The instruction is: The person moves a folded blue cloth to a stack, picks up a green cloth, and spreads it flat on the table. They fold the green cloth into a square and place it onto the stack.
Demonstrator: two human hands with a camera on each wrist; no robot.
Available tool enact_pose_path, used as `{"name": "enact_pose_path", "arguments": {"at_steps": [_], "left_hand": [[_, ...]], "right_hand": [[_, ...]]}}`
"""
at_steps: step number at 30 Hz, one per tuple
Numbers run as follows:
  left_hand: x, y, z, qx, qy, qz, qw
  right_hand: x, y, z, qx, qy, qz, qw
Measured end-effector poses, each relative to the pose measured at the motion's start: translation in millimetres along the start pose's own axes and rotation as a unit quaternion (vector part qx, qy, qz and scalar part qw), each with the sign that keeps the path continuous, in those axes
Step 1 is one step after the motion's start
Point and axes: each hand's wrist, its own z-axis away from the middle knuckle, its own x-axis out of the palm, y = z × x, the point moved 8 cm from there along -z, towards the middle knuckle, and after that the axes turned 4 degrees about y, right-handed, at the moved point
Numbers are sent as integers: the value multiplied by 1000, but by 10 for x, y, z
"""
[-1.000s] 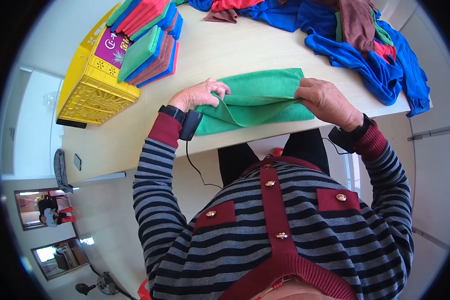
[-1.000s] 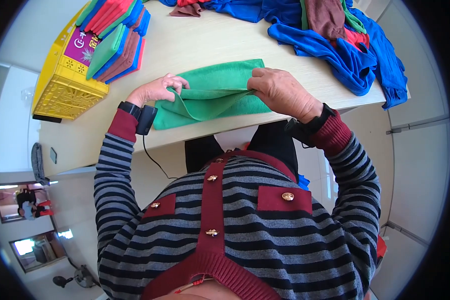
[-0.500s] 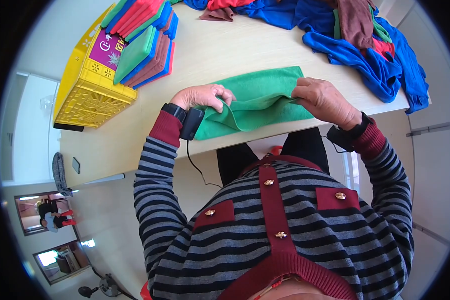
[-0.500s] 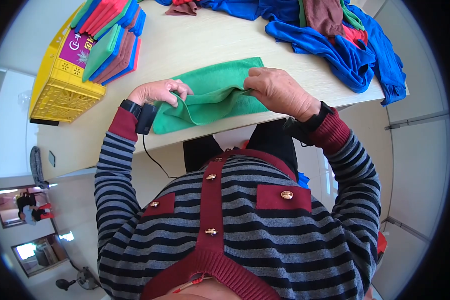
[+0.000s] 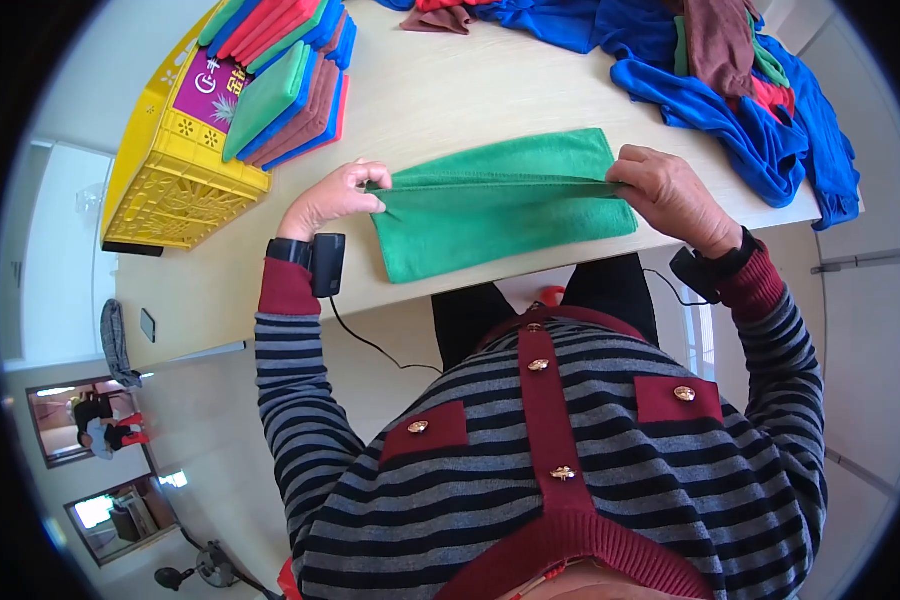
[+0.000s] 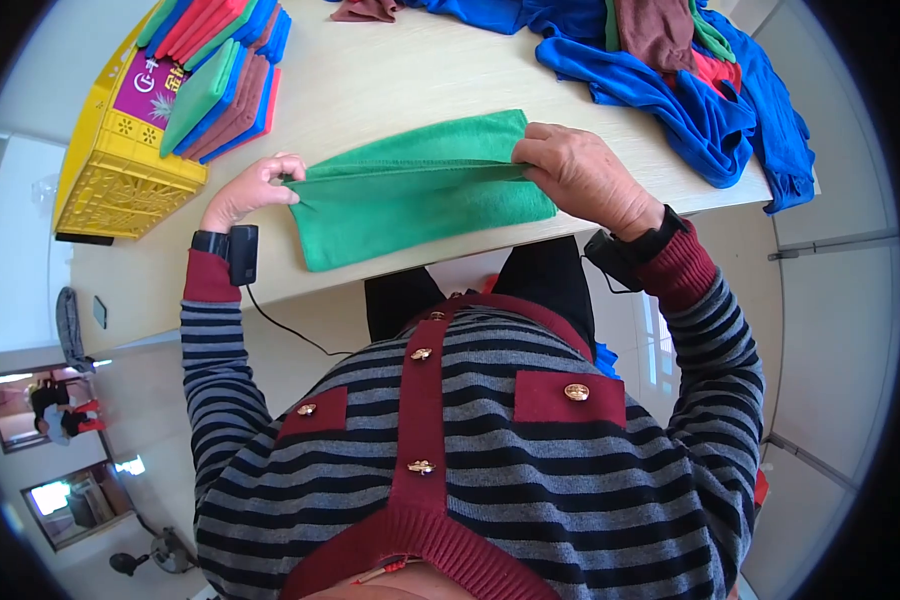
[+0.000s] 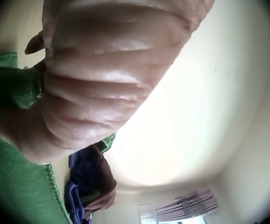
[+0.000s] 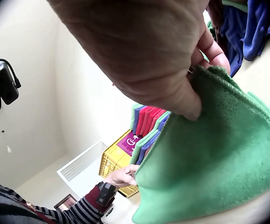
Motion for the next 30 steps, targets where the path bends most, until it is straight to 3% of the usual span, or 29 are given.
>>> {"name": "enact_pose_path", "arguments": {"at_steps": [16, 23, 29, 30], "left_hand": [[-140, 69, 458, 42, 234, -20, 971], [-215, -1, 475, 16, 255, 42, 966], [-633, 321, 213, 24, 268, 74, 960], [-843, 484, 151, 52, 276, -20, 959]], "right_hand": [[-31, 58, -88, 20, 14, 7, 1000], [-149, 158, -174, 28, 35, 0, 999], [-456, 453, -663, -92, 58, 88, 990], [-569, 581, -832, -105, 69, 92, 988]]}}
